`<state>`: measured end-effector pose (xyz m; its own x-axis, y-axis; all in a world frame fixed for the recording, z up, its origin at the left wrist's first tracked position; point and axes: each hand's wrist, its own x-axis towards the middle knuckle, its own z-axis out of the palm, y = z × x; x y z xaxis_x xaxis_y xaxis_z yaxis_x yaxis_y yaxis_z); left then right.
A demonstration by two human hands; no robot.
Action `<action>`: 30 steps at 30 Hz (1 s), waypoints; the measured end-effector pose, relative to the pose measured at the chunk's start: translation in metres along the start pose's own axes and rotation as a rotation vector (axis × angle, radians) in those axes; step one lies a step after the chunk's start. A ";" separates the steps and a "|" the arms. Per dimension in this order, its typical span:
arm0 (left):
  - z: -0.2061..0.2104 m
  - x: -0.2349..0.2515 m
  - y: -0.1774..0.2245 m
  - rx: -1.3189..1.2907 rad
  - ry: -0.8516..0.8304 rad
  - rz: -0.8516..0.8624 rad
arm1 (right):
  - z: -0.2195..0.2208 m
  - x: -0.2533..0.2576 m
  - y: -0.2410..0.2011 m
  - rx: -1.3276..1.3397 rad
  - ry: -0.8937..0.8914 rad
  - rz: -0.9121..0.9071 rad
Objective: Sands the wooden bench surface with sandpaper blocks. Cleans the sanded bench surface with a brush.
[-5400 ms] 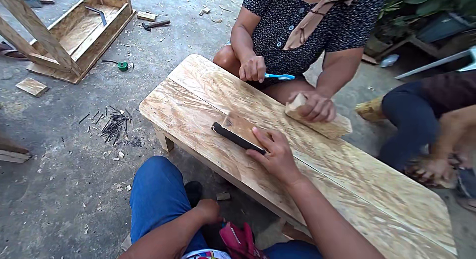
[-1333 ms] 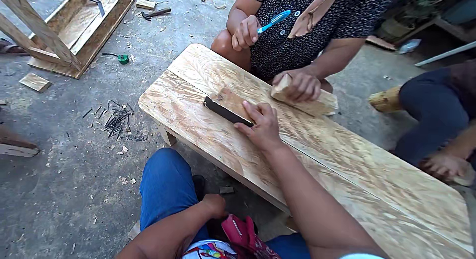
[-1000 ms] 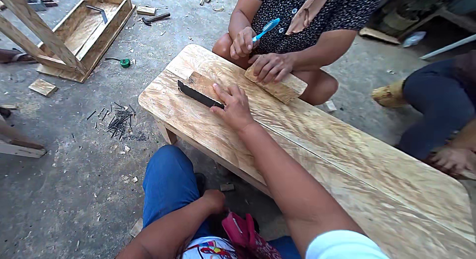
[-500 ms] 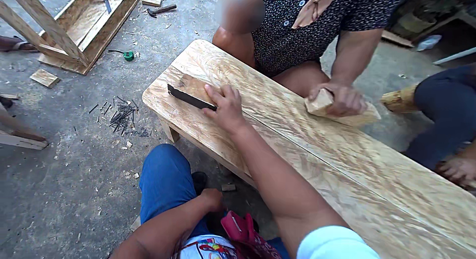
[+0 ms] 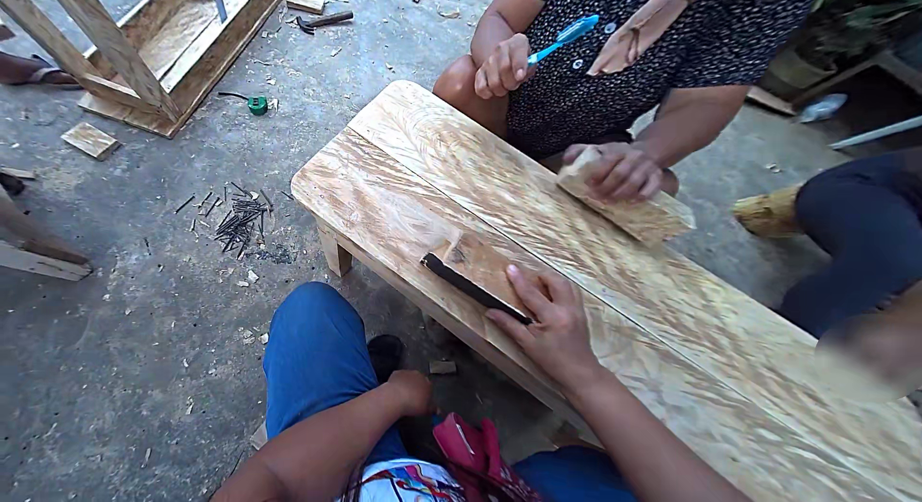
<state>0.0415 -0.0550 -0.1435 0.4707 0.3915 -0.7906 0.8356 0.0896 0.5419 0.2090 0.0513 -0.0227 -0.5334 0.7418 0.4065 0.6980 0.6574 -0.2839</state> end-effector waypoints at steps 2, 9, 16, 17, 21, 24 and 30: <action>0.000 -0.002 -0.002 -0.004 0.002 0.007 | 0.014 0.024 -0.022 0.024 0.006 0.012; -0.005 -0.009 0.001 0.011 0.038 -0.004 | 0.092 0.183 -0.141 0.047 -0.267 0.110; -0.003 -0.005 0.000 -0.008 0.063 -0.030 | 0.066 0.130 -0.099 0.083 -0.160 0.014; -0.002 -0.004 0.000 -0.013 0.066 -0.027 | 0.052 0.102 -0.079 0.085 -0.139 0.016; 0.000 -0.002 -0.004 -0.015 0.040 -0.007 | 0.007 0.006 -0.017 0.029 -0.022 0.012; 0.003 -0.002 -0.006 -0.018 0.031 0.004 | 0.007 0.000 -0.017 0.014 0.043 -0.022; -0.001 -0.007 -0.005 -0.025 0.069 0.035 | 0.082 0.114 -0.106 0.144 0.004 -0.077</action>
<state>0.0336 -0.0573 -0.1400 0.4780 0.4565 -0.7504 0.8115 0.0974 0.5762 0.0352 0.0776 -0.0171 -0.5807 0.6878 0.4356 0.5790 0.7250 -0.3729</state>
